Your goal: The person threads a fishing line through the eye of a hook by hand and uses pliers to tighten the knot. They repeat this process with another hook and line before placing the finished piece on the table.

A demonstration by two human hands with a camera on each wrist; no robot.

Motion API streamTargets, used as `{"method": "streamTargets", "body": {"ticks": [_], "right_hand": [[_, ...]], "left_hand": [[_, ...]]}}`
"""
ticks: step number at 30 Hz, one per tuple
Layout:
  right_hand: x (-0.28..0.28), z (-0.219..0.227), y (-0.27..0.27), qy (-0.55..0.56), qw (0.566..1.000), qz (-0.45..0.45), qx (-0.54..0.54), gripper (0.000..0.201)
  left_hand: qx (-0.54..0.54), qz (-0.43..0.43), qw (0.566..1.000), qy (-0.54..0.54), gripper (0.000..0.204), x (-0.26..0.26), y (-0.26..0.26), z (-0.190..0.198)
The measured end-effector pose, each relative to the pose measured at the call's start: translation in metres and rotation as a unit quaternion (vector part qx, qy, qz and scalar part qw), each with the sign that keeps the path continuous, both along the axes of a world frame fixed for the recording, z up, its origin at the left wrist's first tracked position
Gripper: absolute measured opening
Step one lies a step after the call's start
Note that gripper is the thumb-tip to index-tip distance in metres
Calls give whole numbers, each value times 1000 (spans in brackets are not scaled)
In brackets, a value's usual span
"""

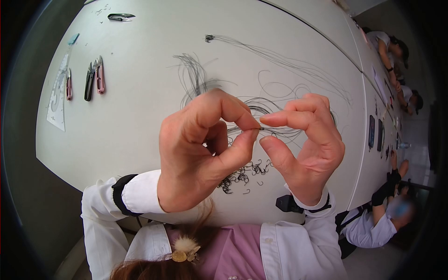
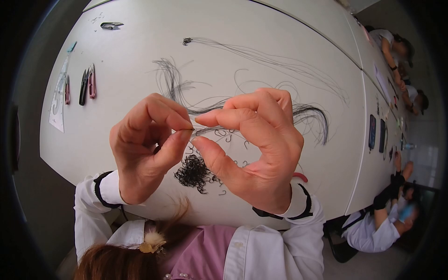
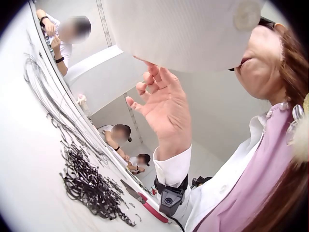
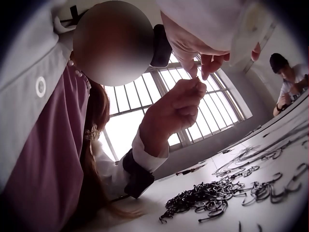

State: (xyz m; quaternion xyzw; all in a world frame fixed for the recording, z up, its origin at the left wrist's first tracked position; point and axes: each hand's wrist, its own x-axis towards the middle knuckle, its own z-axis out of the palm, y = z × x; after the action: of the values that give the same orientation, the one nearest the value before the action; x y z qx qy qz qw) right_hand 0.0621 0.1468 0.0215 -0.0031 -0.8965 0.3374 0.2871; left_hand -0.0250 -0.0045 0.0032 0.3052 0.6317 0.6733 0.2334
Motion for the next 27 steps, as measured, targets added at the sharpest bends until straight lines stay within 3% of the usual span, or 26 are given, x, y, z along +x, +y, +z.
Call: {"method": "streamTargets", "body": {"ticks": [5,10,14,17,19,24,27], "right_hand": [[-2,-3,-1,-8,1000,14,-4,24],[-6,-13,-4,-41,993,12,-110,18],[-5,-12,-1,-47,995,12,-88,15],[-7,-13,5,-71,988,31,-134,14],[-9,-12,10,-114,964,63,-231,12],[-10,-12,24,-152,916,123,-351,10],[-10,-10,26,-154,889,152,-404,10]], "left_hand": [[6,0,1000,-11,8,0,0,-1],[24,-7,998,-58,7,-2,-1,-1],[30,-10,997,-69,6,-1,0,-1],[14,-18,996,-89,6,-1,-2,5],[-2,-23,994,-103,5,-1,-2,6],[-9,-63,997,-38,5,-3,-2,6],[-10,-71,995,-65,6,-1,-2,6]]}}
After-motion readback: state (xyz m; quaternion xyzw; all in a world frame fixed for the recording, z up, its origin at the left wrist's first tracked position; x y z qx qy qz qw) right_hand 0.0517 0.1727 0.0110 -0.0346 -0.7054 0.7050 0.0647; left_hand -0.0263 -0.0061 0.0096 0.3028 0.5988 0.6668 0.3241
